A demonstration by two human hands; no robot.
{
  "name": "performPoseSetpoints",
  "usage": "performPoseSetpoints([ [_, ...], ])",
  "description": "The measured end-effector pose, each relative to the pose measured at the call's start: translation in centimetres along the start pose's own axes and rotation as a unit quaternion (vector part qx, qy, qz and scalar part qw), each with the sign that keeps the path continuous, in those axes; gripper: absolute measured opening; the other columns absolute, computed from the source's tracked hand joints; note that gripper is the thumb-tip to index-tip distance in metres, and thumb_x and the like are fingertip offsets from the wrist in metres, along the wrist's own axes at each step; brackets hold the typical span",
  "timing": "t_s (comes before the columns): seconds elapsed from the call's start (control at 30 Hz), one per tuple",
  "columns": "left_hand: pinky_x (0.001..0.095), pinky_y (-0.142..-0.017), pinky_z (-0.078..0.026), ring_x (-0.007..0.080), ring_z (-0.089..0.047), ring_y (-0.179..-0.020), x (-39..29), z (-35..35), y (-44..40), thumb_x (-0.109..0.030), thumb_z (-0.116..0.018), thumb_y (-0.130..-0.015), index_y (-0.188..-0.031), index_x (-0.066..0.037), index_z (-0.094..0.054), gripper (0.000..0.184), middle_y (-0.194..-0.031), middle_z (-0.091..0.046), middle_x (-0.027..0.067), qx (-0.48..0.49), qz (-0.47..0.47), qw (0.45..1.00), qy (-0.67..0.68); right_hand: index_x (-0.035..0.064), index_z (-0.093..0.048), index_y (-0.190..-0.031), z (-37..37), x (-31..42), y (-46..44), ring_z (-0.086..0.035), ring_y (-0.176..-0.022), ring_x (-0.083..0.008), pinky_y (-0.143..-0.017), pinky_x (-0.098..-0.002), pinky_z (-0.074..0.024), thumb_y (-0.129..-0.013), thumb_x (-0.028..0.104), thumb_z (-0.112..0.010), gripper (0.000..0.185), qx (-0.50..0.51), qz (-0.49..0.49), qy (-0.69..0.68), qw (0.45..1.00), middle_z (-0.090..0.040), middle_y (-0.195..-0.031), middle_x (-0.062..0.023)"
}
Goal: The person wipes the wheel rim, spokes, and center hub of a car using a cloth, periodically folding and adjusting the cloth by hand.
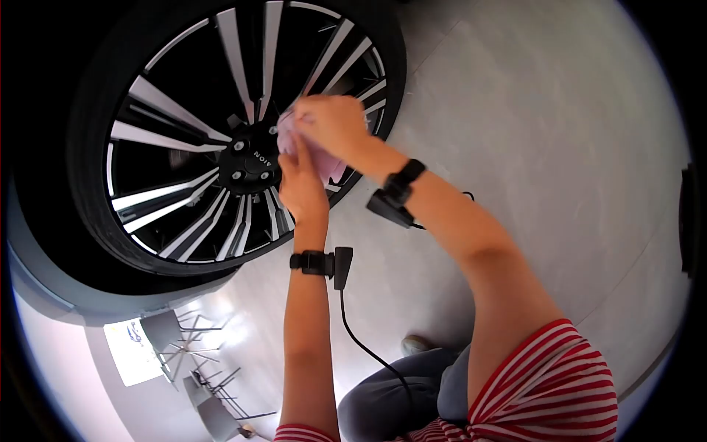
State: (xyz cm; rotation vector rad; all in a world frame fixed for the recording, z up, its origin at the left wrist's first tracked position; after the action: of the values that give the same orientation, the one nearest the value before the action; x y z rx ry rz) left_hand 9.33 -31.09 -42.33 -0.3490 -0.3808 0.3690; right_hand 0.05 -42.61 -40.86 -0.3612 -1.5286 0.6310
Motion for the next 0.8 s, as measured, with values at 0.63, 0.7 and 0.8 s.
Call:
performPoseSetpoints([
  [0.63,0.0441,-0.071,-0.052,0.0380,-0.063,-0.088,-7.8,-4.9,1.1,-0.015,-0.051,-0.094,-0.151,-0.019,-0.027,0.062,-0.119,-0.051,0.0183,0.030,0.098,0.945,0.309,0.0118,-0.055,-0.081,3.2,-4.8,-0.4,-0.062,-0.076,-0.0275,-0.062,-0.0392,-0.0507,-0.080,0.019,-0.062,0.011,0.084,0.100,0.078,0.988,-0.059,-0.079,-0.0055],
  [0.7,0.0451,-0.067,-0.053,0.0370,-0.064,-0.082,-9.6,-4.1,-0.5,-0.019,-0.053,-0.093,-0.151,-0.022,-0.027,0.063,-0.118,-0.051,0.0174,0.065,0.073,0.954,0.283,0.0100,-0.058,-0.083,5.6,-8.8,-0.8,-0.062,-0.075,-0.0307,-0.063,-0.0387,-0.0502,-0.079,0.015,-0.065,0.010,0.033,0.002,0.053,0.998,-0.061,-0.080,-0.0082],
  [0.8,0.0462,-0.065,-0.053,0.0369,-0.064,-0.080,-11.4,-3.2,-3.1,-0.024,-0.055,-0.092,-0.150,-0.026,-0.028,0.064,-0.117,-0.052,0.0175,0.060,0.045,0.958,0.278,0.0083,-0.059,-0.086,8.7,-10.4,-1.9,-0.062,-0.071,-0.0289,-0.062,-0.0350,-0.0490,-0.085,0.013,-0.064,0.007,-0.035,-0.055,0.001,0.998,-0.061,-0.079,-0.0120],
])
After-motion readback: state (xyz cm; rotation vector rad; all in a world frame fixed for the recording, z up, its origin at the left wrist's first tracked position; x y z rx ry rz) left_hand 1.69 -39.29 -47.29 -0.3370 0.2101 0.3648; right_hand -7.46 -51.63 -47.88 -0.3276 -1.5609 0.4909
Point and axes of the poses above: each hand's wrist, its own y-axis away from the middle knuckle, its own z-axis out of the back of the hand, x = y × z, the point moved 10 cm from there along -y, towards the middle knuckle
